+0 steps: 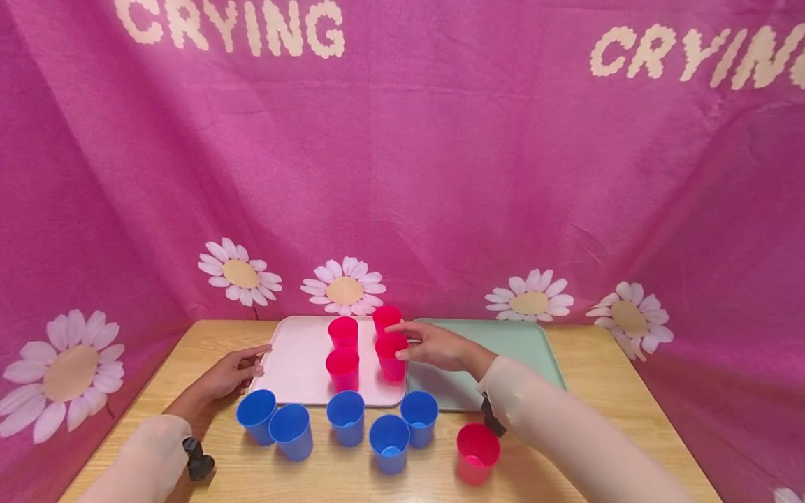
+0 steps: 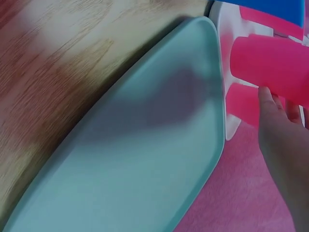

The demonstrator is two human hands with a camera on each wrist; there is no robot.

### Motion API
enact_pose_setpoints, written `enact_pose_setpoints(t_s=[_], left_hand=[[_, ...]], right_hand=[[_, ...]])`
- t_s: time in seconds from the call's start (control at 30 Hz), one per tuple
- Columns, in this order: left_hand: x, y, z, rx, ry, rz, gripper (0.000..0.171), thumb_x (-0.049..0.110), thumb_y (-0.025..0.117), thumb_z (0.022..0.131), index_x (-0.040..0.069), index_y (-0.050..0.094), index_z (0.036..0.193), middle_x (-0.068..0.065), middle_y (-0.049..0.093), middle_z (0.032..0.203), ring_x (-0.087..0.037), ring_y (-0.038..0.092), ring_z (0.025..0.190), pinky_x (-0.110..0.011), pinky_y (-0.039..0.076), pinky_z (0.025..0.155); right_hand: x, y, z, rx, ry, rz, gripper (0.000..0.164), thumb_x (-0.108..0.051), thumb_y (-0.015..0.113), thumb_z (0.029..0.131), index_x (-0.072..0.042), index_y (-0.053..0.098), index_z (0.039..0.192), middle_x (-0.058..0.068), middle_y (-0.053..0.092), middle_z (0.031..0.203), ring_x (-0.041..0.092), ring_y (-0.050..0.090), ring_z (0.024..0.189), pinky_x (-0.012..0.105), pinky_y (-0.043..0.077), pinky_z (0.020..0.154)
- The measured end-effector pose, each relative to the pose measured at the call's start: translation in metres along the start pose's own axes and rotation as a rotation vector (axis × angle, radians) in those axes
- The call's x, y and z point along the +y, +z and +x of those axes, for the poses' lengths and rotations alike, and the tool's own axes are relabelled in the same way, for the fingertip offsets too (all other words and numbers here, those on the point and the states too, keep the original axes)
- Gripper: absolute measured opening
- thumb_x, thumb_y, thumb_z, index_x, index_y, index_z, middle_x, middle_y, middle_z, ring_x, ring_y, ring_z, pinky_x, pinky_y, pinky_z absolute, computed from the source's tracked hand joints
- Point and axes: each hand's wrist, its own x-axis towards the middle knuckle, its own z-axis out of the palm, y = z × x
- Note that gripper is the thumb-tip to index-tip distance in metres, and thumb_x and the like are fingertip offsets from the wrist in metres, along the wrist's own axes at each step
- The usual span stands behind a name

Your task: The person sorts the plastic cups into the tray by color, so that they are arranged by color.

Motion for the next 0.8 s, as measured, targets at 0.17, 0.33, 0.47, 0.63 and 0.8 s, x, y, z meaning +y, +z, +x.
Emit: enact_pose_setpoints(t_s=[0.17,0.33,0.47,0.63,0.8], left_hand=[[-0.001,-0.001,0.001,-0.010,0.019,0.005,0.059,0.002,0.058,0.103,0.004,0.037,0.159,-0.010,0.050,0.093,-0.020,0.048,0.072,-0.026,0.045,0.058],[-0.001,-0.001,0.002,-0.014,0.012,0.008,0.059,0.002,0.058,0.103,0.005,0.037,0.159,-0.010,0.050,0.094,-0.020,0.048,0.072,-0.027,0.045,0.058],[-0.001,-0.001,0.002,-0.002,0.003,0.015,0.059,0.001,0.057,0.103,0.005,0.038,0.158,-0.011,0.051,0.095,-0.020,0.048,0.072,-0.027,0.046,0.058],[-0.001,-0.001,0.002,0.007,-0.003,0.021,0.057,0.001,0.057,0.103,0.005,0.039,0.158,-0.011,0.052,0.098,-0.021,0.049,0.072,-0.028,0.047,0.059],[-0.001,-0.001,0.001,0.008,-0.010,0.012,0.057,0.002,0.056,0.104,0.005,0.039,0.158,-0.013,0.052,0.103,-0.021,0.049,0.073,-0.029,0.047,0.059]], right_hand=[[-0.002,0.007,0.008,0.024,0.008,-0.019,0.063,-0.012,0.068,0.099,-0.006,0.041,0.156,0.023,0.030,0.162,0.045,0.028,0.150,0.054,0.042,0.113],[-0.002,0.012,0.015,0.029,0.012,-0.026,0.063,-0.012,0.067,0.099,-0.007,0.042,0.156,0.021,0.033,0.161,0.042,0.031,0.149,0.053,0.044,0.112],[-0.003,0.015,0.021,0.037,0.011,-0.032,0.064,-0.012,0.067,0.099,-0.008,0.041,0.157,0.020,0.035,0.160,0.042,0.033,0.148,0.053,0.045,0.110],[0.000,0.019,0.029,0.078,0.026,-0.027,0.065,-0.011,0.069,0.097,-0.008,0.041,0.156,0.020,0.038,0.157,0.041,0.035,0.146,0.054,0.046,0.109],[0.005,0.021,0.034,0.095,0.023,-0.021,0.064,-0.009,0.068,0.098,-0.006,0.041,0.156,0.022,0.038,0.156,0.043,0.035,0.146,0.056,0.046,0.109]])
